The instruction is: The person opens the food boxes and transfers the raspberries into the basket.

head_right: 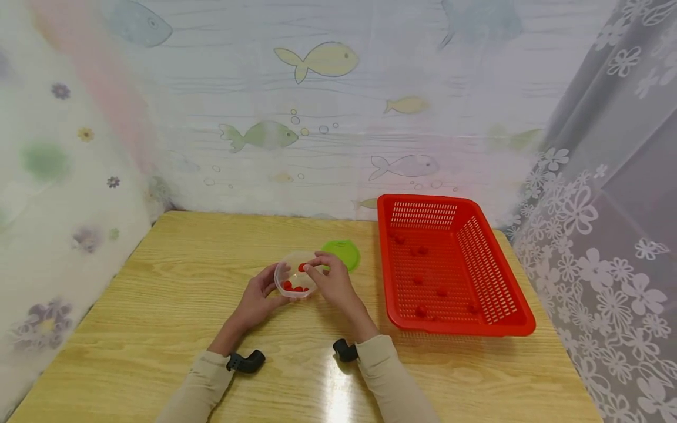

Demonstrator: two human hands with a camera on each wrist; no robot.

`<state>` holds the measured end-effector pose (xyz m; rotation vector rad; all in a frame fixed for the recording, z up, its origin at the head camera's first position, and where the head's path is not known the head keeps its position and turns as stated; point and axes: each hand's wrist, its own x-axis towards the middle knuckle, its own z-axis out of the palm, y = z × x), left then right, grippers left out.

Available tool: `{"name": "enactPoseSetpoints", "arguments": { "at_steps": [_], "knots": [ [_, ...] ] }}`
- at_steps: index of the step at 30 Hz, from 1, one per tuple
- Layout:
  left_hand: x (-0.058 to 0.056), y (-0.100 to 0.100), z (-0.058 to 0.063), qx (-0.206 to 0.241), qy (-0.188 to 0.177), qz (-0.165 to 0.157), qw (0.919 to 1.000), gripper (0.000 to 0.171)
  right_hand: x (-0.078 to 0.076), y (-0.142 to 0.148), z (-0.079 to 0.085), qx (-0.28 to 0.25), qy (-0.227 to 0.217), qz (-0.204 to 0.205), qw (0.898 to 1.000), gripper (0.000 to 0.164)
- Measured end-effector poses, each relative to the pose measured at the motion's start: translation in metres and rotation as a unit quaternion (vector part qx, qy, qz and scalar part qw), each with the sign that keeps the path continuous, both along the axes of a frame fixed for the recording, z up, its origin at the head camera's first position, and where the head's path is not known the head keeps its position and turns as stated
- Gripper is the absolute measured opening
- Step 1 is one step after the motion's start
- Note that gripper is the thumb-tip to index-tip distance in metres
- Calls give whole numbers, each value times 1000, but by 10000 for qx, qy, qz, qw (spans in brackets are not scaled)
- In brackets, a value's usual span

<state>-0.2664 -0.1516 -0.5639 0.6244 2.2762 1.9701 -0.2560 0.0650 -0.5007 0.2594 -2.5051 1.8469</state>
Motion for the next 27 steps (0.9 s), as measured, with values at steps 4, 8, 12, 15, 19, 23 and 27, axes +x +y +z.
{"name": "enactPoseSetpoints", "arguments": {
  "at_steps": [4,8,12,15,19,23,27],
  "knots": [
    [-1,1,-1,17,-9,-3,10000,79,1,1,1,-75,42,-71,9999,19],
    [0,1,-1,-9,-17,5,10000,79,3,2,5,-229,135,-133,9996,18],
    [0,0,0,-44,-36,-2,10000,79,8,1,16,-307,267,-125,9991,17],
    [0,0,1,-26,-35,-12,10000,80,12,1,20,-265,397,-123,9988,16],
    [0,0,1,1,4,-21,10000,79,14,2,21,-268,530,-127,9982,15],
    [-1,0,-1,61,33,-55,10000,80,20,4,28,-312,555,-58,9980,16],
    [-2,-1,-2,81,59,-73,9999,81,28,7,37,-232,647,11,9976,16]
  ]
}}
